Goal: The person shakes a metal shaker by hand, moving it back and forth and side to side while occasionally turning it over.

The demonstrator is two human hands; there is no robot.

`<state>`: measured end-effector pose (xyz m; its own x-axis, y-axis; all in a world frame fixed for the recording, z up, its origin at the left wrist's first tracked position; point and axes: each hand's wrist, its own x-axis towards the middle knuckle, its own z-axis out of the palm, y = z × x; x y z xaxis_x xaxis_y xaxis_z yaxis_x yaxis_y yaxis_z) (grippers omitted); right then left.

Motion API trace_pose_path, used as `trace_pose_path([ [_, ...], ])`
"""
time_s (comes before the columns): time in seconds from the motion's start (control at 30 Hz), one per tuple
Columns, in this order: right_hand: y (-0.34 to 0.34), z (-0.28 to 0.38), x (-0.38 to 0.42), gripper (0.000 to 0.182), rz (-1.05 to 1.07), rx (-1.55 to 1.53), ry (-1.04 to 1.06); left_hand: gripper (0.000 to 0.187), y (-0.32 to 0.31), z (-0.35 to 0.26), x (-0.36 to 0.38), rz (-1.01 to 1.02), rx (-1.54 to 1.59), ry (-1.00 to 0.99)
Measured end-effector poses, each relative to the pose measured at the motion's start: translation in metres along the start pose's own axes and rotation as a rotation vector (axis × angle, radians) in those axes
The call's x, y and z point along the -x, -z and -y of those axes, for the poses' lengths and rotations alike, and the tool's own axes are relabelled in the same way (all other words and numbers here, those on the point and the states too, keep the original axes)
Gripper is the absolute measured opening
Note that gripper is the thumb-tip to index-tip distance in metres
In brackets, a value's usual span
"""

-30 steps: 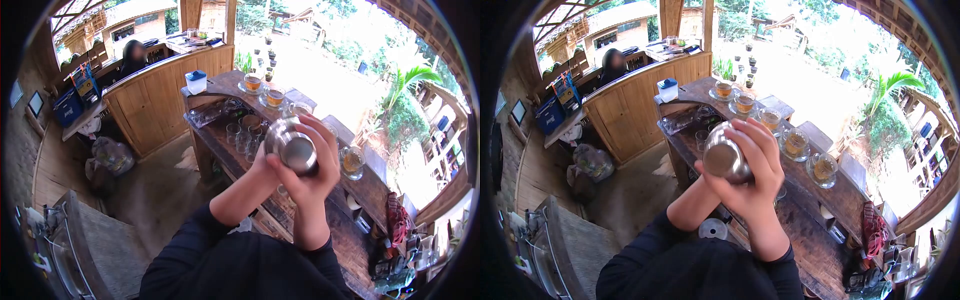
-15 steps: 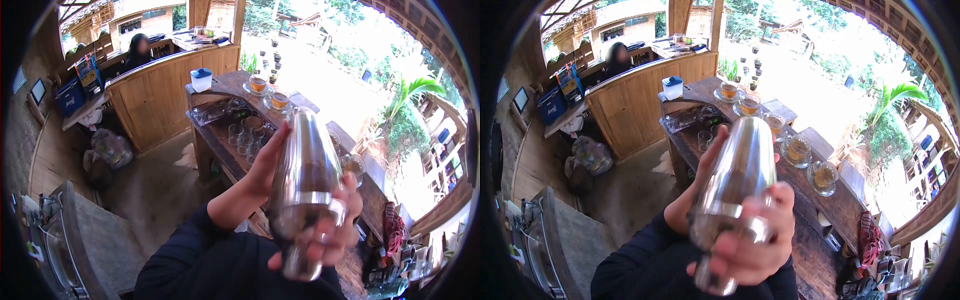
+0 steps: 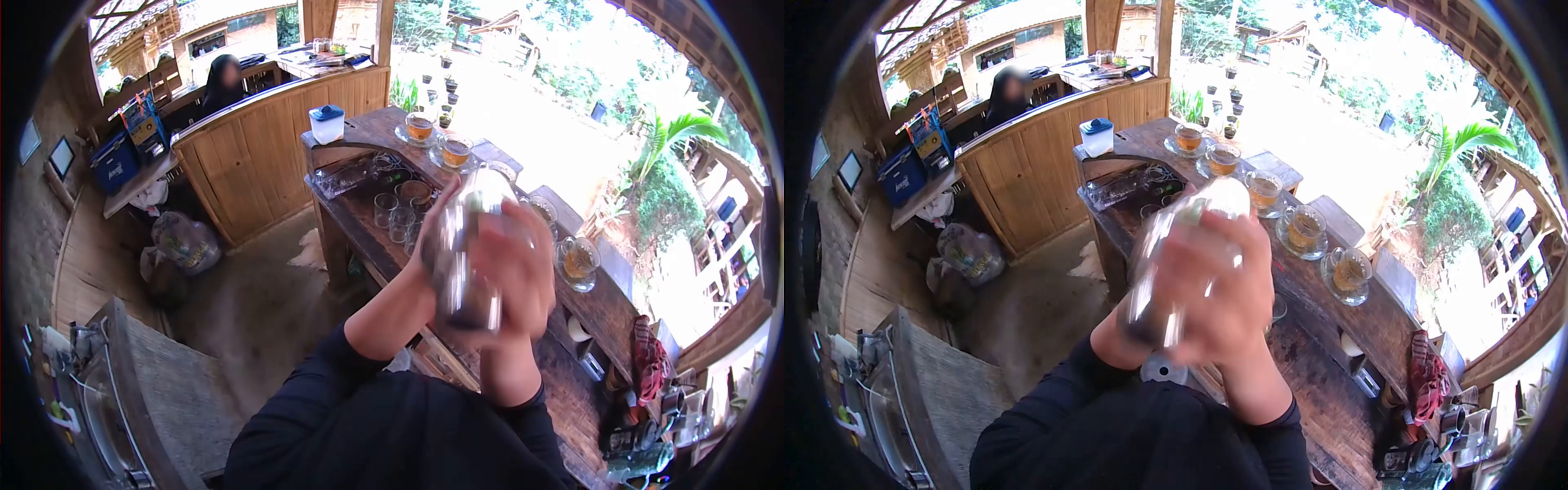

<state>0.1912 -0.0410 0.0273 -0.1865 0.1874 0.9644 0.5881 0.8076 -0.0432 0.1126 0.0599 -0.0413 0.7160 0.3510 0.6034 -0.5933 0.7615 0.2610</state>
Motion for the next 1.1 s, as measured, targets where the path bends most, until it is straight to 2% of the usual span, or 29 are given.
trace_pose_path([
  [0.03,-0.013,-0.006,-0.007,0.045,-0.068,-0.060,-0.122,0.051,0.004,0.007,0.000,-0.184,0.067,-0.109],
  [0.07,-0.015,-0.001,-0.007,0.051,-0.145,0.018,-0.265,0.041,0.008,0.016,-0.001,-0.367,0.136,-0.224],
  [0.1,-0.007,0.004,0.001,0.051,-0.142,0.013,-0.259,0.041,0.017,0.029,-0.007,0.003,0.233,-0.274],
  [0.17,0.014,0.011,0.019,0.052,-0.163,-0.105,0.004,0.044,-0.034,0.011,0.002,-0.270,0.154,-0.081],
  [0.2,0.013,0.011,0.019,0.052,-0.157,-0.108,0.007,0.048,-0.048,0.014,0.001,-0.224,0.039,-0.081],
  [0.23,0.012,0.013,0.019,0.053,-0.183,-0.133,0.070,0.048,-0.054,0.018,0.000,-0.374,-0.077,-0.194],
  [0.3,0.009,0.018,0.021,0.056,-0.244,-0.178,0.189,0.044,-0.049,0.008,-0.003,-0.339,-0.085,-0.121],
  [0.33,0.015,0.020,0.017,0.060,-0.127,0.109,-0.111,0.042,-0.031,0.001,-0.006,-0.311,-0.011,-0.100],
  [0.37,-0.002,0.003,0.005,0.062,-0.242,0.161,-0.045,0.040,-0.018,0.002,-0.009,-0.285,0.067,-0.080],
  [0.4,-0.006,-0.003,0.000,0.057,-0.238,0.125,-0.150,0.040,-0.007,0.016,-0.012,-0.177,0.185,-0.211],
  [0.43,-0.008,-0.005,0.000,0.053,-0.239,0.088,-0.251,0.041,-0.012,0.022,-0.016,-0.550,-0.163,-0.296],
  [0.47,-0.004,0.006,-0.005,0.041,-0.285,0.105,-0.106,0.043,-0.017,0.020,-0.011,-0.353,0.045,-0.165],
  [0.5,0.009,0.012,0.005,0.051,-0.157,0.173,0.033,0.044,-0.024,0.012,-0.005,-0.144,0.242,-0.033],
  [0.53,0.008,0.008,0.006,0.051,-0.166,0.176,0.043,0.050,-0.049,0.012,-0.003,-0.204,0.178,-0.064],
  [0.63,-0.004,-0.005,0.024,0.055,-0.143,0.176,0.060,0.055,-0.057,0.013,0.000,-0.136,-0.001,-0.131],
  [0.67,-0.008,-0.008,0.028,0.056,-0.136,0.177,0.068,0.054,-0.048,0.007,-0.003,-0.254,-0.066,-0.099],
  [0.7,-0.011,-0.007,0.030,0.058,-0.126,0.175,0.074,0.051,-0.025,0.005,-0.003,-0.273,0.212,-0.035],
  [0.73,-0.019,-0.012,0.005,0.045,-0.173,0.010,0.054,0.049,0.011,0.008,-0.001,-0.350,0.298,-0.132],
  [0.77,-0.026,-0.014,0.004,0.050,-0.155,0.012,-0.234,0.046,0.040,0.014,-0.003,-0.424,0.383,-0.233],
  [0.8,-0.023,-0.014,0.004,0.051,-0.129,0.040,-0.193,0.044,0.048,0.020,-0.007,-0.455,-0.287,-0.414],
  [0.83,-0.017,-0.014,0.003,0.055,-0.111,0.070,-0.148,0.044,0.033,0.017,-0.003,-0.452,-0.293,-0.420],
  [0.9,0.003,0.006,0.006,0.045,-0.032,0.026,0.143,0.047,-0.031,0.009,0.006,-0.283,0.307,-0.039],
  [0.93,0.008,0.017,0.029,0.040,-0.016,0.070,0.148,0.052,-0.053,0.008,0.002,-0.391,-0.098,-0.104],
  [0.97,0.005,0.011,0.031,0.040,-0.015,0.066,0.150,0.054,-0.064,0.008,0.004,-0.257,-0.087,-0.122],
  [1.03,-0.003,-0.002,0.030,0.038,-0.021,0.108,0.196,0.055,-0.066,0.009,0.005,-0.145,-0.005,-0.104],
  [1.1,-0.012,-0.012,0.022,0.039,-0.028,0.155,0.233,0.052,-0.019,0.004,0.008,-0.177,0.247,-0.082],
])
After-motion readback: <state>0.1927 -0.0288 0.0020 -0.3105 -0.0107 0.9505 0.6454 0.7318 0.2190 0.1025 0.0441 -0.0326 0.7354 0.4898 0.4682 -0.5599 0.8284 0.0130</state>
